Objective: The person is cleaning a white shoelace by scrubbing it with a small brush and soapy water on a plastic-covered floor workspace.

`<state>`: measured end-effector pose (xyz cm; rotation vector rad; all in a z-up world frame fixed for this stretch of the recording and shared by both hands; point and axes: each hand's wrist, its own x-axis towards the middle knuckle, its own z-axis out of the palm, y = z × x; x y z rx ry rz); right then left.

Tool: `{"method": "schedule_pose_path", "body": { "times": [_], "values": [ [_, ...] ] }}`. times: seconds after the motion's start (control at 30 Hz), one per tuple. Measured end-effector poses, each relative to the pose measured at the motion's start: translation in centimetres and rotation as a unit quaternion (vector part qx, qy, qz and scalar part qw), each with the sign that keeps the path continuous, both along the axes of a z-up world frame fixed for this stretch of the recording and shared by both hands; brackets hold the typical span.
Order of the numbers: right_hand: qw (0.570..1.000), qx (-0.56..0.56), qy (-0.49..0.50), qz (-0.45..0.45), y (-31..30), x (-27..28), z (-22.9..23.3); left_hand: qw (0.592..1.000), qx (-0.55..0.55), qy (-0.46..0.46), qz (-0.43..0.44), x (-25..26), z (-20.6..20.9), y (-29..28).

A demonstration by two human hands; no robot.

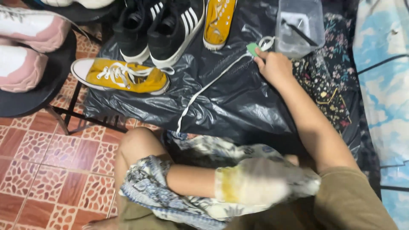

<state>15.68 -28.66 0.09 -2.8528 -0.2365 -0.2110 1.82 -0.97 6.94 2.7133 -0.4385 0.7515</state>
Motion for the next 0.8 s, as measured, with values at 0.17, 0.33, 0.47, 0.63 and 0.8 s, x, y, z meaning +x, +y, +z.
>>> {"method": "schedule_pose_path", "body": {
  "times": [0.17, 0.33, 0.47, 0.63, 0.8],
  "values": [
    [1.000, -0.003, -0.007, 0.012, -0.5, -0.5, -0.7, 0.997, 0.007, 0.070, -0.034, -0.7, 0.3, 0.5],
    [0.999, 0.022, -0.024, 0.029, 0.3, -1.2, 1.9, 0.991, 0.010, 0.115, -0.067, 1.1, 1.6, 1.9],
    [0.979, 0.084, -0.114, 0.148, 2.2, -3.4, 3.4, 0.991, -0.045, 0.060, -0.107, 0.1, -1.9, 1.5],
    [0.967, 0.048, -0.037, 0.249, 5.3, -4.6, 3.2, 0.995, -0.048, -0.017, -0.082, 0.4, -7.1, 1.2],
    [0.983, -0.174, -0.047, 0.020, 1.1, -0.7, 2.2, 0.999, 0.049, 0.019, 0.006, -0.1, -9.0, 1.1]
  ]
}}
